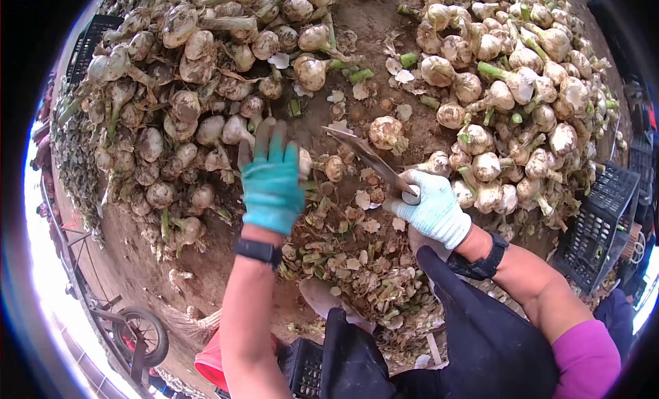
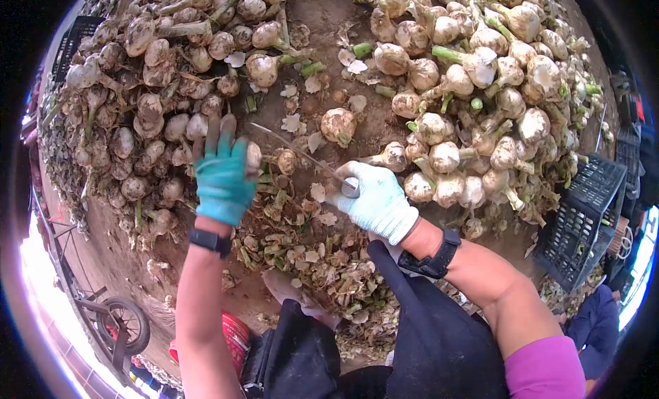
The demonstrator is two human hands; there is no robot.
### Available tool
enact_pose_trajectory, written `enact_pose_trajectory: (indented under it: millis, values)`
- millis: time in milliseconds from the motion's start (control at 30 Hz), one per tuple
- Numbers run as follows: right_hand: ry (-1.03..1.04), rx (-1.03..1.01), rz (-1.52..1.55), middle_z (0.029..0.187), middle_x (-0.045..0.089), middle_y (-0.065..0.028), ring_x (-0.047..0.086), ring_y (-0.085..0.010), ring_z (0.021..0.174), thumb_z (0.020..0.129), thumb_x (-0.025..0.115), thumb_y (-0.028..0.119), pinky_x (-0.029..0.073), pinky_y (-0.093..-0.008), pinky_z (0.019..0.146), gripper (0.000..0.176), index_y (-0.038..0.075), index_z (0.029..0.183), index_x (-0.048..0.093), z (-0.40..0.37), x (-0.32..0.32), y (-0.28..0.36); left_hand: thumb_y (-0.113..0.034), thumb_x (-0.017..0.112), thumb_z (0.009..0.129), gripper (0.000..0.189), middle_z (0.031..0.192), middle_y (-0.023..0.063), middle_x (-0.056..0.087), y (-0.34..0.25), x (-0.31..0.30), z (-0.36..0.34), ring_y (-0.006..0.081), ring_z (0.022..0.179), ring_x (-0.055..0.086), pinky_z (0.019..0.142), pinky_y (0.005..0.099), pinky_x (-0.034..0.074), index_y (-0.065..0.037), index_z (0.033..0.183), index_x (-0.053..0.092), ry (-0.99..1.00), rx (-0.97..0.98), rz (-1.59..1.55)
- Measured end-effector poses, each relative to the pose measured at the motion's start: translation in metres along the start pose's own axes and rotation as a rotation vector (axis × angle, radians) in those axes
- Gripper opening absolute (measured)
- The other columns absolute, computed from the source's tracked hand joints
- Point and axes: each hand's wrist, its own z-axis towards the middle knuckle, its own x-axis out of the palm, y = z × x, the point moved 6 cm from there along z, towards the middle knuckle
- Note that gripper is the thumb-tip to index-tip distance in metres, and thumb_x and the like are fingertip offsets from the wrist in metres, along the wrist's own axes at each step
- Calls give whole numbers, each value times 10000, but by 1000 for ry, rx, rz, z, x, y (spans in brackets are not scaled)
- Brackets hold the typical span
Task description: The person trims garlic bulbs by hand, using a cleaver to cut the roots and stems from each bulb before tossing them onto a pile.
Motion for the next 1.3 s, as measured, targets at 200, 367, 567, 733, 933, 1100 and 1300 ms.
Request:
enact_pose_trajectory:
  millis: [200,367,567,733,933,1100,1300]
  values:
    - [81,-319,-107,750,577,-135,584,-308,655,675,655,141,476,-369,578,214,66,860,577,-23,10,41,-152,736,644,539,975,88,577,-18,-10,-73,156,845,568,760,263,473,-21,1104,487,70,-492,-1914]
    - [91,-618,-366,676,507,-99,541,-269,606,682,558,112,421,-375,516,229,48,901,540,-54,21,69,-65,490,836,376,1054,105,545,-54,-6,-104,175,906,566,810,301,487,-6,1200,416,-19,-591,-2265]
    - [67,-720,-363,683,504,-90,540,-255,606,648,568,121,410,-361,518,244,46,878,540,-73,32,79,-13,517,808,311,975,70,563,-57,-27,-125,140,847,567,744,271,496,-31,1115,469,-145,-769,-2119]
    - [103,-745,-282,664,494,-91,537,-262,607,632,592,127,412,-369,524,212,58,826,539,-70,41,74,-58,509,804,383,1020,106,555,-59,14,-159,168,854,571,751,293,495,-15,1173,412,-358,-676,-2372]
    - [107,-462,-354,639,533,-117,543,-315,574,677,562,73,436,-384,501,120,61,797,564,-42,54,32,-116,631,696,436,928,58,586,-71,-42,-144,151,876,571,759,255,483,-44,1095,472,32,-621,-2059]
    - [-3,1,204,628,589,-56,545,-127,529,729,682,268,461,-270,518,244,47,807,612,-28,25,7,1,752,538,685,951,40,556,-65,-36,-129,147,840,564,728,277,496,-25,1146,439,-194,-616,-2192]
    - [460,343,724,827,630,-34,556,-66,754,702,718,188,457,-230,662,307,34,949,619,-43,54,48,-23,748,559,797,1054,69,524,-61,-24,-124,170,945,542,825,270,455,-23,1251,352,-265,-579,-1659]
